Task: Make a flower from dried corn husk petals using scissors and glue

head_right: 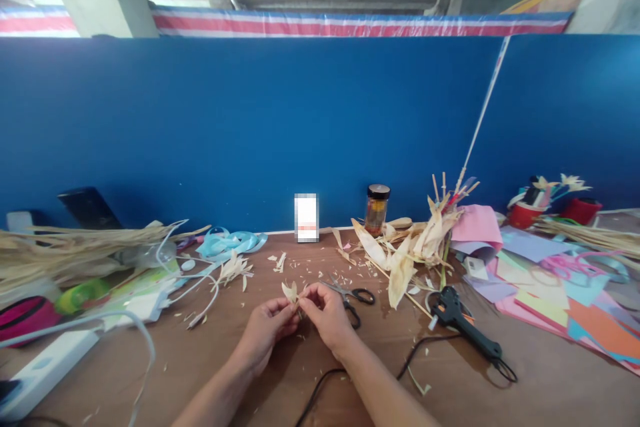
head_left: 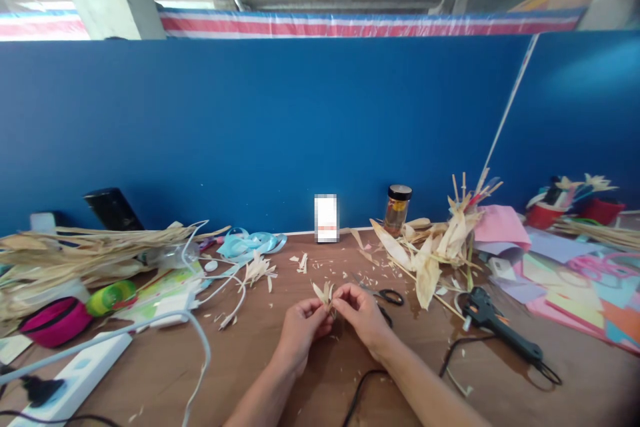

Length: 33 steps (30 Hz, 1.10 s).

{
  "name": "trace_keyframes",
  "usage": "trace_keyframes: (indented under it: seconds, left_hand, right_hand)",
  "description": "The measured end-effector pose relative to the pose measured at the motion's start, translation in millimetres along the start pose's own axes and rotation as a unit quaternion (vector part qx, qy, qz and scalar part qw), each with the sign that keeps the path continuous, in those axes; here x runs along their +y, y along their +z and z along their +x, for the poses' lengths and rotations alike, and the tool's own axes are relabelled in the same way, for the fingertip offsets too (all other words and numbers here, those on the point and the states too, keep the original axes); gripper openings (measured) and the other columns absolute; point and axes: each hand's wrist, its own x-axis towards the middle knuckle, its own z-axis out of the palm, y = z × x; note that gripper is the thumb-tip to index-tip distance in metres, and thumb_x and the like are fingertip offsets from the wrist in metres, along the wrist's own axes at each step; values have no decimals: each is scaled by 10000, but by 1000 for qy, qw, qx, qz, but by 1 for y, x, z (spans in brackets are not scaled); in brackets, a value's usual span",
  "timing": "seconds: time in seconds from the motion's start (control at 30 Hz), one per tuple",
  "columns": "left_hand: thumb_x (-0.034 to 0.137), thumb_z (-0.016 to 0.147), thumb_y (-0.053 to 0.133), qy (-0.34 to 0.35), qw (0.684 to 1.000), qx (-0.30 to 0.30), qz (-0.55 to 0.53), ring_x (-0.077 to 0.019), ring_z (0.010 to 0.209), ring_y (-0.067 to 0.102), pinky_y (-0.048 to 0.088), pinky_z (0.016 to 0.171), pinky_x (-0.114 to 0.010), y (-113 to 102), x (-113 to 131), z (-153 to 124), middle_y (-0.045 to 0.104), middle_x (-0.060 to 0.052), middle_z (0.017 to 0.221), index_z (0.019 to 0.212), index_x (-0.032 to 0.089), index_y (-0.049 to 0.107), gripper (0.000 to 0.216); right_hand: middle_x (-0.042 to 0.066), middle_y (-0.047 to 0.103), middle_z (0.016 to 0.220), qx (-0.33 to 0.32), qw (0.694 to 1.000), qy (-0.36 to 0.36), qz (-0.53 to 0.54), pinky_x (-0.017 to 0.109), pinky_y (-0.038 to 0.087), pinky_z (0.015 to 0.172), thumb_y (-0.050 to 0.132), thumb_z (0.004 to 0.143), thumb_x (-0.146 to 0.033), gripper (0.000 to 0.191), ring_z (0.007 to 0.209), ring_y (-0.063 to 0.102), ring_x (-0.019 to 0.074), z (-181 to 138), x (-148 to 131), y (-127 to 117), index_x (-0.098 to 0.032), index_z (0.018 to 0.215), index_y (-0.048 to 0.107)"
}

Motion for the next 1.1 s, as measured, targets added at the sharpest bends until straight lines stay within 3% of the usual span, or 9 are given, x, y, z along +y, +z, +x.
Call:
trace_keyframes:
  seconds: [0.6,1.1]
  left_hand:
    - [331,585,705,31,997,-6,69,-96,540,557,462,546,-206,0,-3,0,624,-20,593,694,112,656,250]
    - [334,599,704,23,999,-25,29,-102,572,576,475,602,-215,2,-1,-1,638,-37,626,688,103,651,253]
  right_hand:
    - [-25,527,639,8,999,-19,-40,218,397,572,555,743,-271,115,598,491,115,-1,2,2,-178,690,514]
    - [-27,522,634,27,999,-20,-31,224,401,568,556,731,-258,101,588,496,119,0,7,4,-181,689,505]
